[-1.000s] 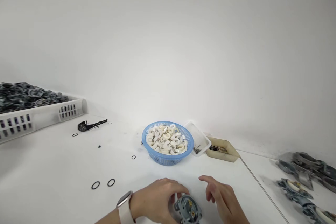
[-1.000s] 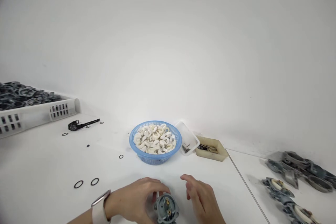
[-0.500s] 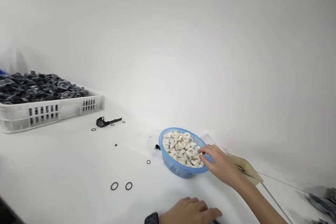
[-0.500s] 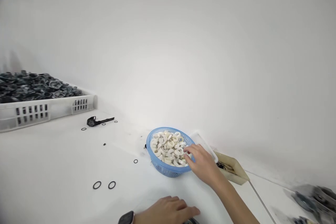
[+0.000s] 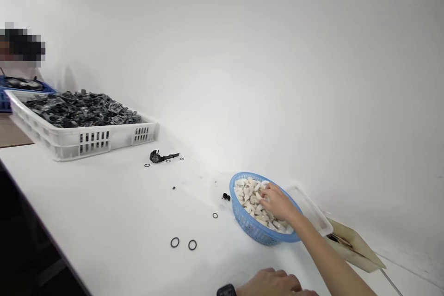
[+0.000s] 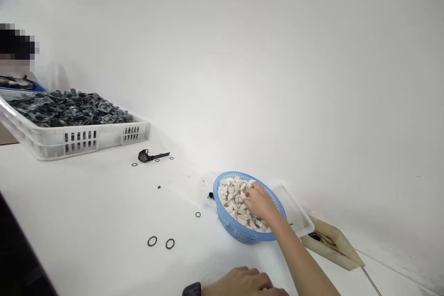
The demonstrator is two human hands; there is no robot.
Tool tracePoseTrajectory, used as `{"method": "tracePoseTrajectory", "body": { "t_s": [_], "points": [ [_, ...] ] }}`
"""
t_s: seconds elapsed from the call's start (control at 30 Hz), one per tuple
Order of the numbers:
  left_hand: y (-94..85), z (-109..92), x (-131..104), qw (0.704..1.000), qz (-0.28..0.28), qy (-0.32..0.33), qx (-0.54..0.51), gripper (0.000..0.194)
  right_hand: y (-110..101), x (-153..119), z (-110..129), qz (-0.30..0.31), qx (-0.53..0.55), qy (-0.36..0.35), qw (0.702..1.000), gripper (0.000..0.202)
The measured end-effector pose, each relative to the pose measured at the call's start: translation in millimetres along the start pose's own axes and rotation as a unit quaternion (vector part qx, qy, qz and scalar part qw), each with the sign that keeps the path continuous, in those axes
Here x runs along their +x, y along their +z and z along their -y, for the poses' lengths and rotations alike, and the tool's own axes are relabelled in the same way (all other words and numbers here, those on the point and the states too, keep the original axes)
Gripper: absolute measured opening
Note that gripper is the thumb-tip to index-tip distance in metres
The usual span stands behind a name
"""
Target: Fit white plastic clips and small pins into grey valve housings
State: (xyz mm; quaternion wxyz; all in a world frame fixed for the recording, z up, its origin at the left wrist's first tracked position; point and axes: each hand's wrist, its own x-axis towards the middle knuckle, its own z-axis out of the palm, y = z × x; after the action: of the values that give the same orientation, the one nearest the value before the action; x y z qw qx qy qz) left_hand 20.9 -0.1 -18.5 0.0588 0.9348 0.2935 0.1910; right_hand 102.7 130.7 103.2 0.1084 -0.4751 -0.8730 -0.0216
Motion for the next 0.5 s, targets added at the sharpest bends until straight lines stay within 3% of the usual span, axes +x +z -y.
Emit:
{"method": "tracePoseTrajectory", "body": {
  "t_s": [0.13, 0.27, 0.4, 0.5],
  "points": [
    [-18.5, -4.9, -7.0, 1.000, 0.004, -0.017, -0.012, 0.053, -21.8, -43.4, -6.1, -0.005, 0.042, 0.002, 0.999, 0.021],
    [-41.0, -18.7, -20.8, 0.994, -0.027, -0.033, -0.096, 0.086, -57.0, -119.2, -3.1, 0.002, 0.090, 0.023, 0.996, 0.028],
    [-54.8, -28.2, -28.0, 0.987, -0.048, -0.056, -0.140, 0.084, -80.6, -185.7, 9.3, 0.033, 0.124, 0.031, 0.991, 0.032],
    [-57.7, -31.6, -26.6, 0.987, -0.036, -0.064, -0.144, 0.075, -81.3, -214.4, 22.2, 0.068, 0.141, 0.078, 0.985, 0.021]
  ]
}}
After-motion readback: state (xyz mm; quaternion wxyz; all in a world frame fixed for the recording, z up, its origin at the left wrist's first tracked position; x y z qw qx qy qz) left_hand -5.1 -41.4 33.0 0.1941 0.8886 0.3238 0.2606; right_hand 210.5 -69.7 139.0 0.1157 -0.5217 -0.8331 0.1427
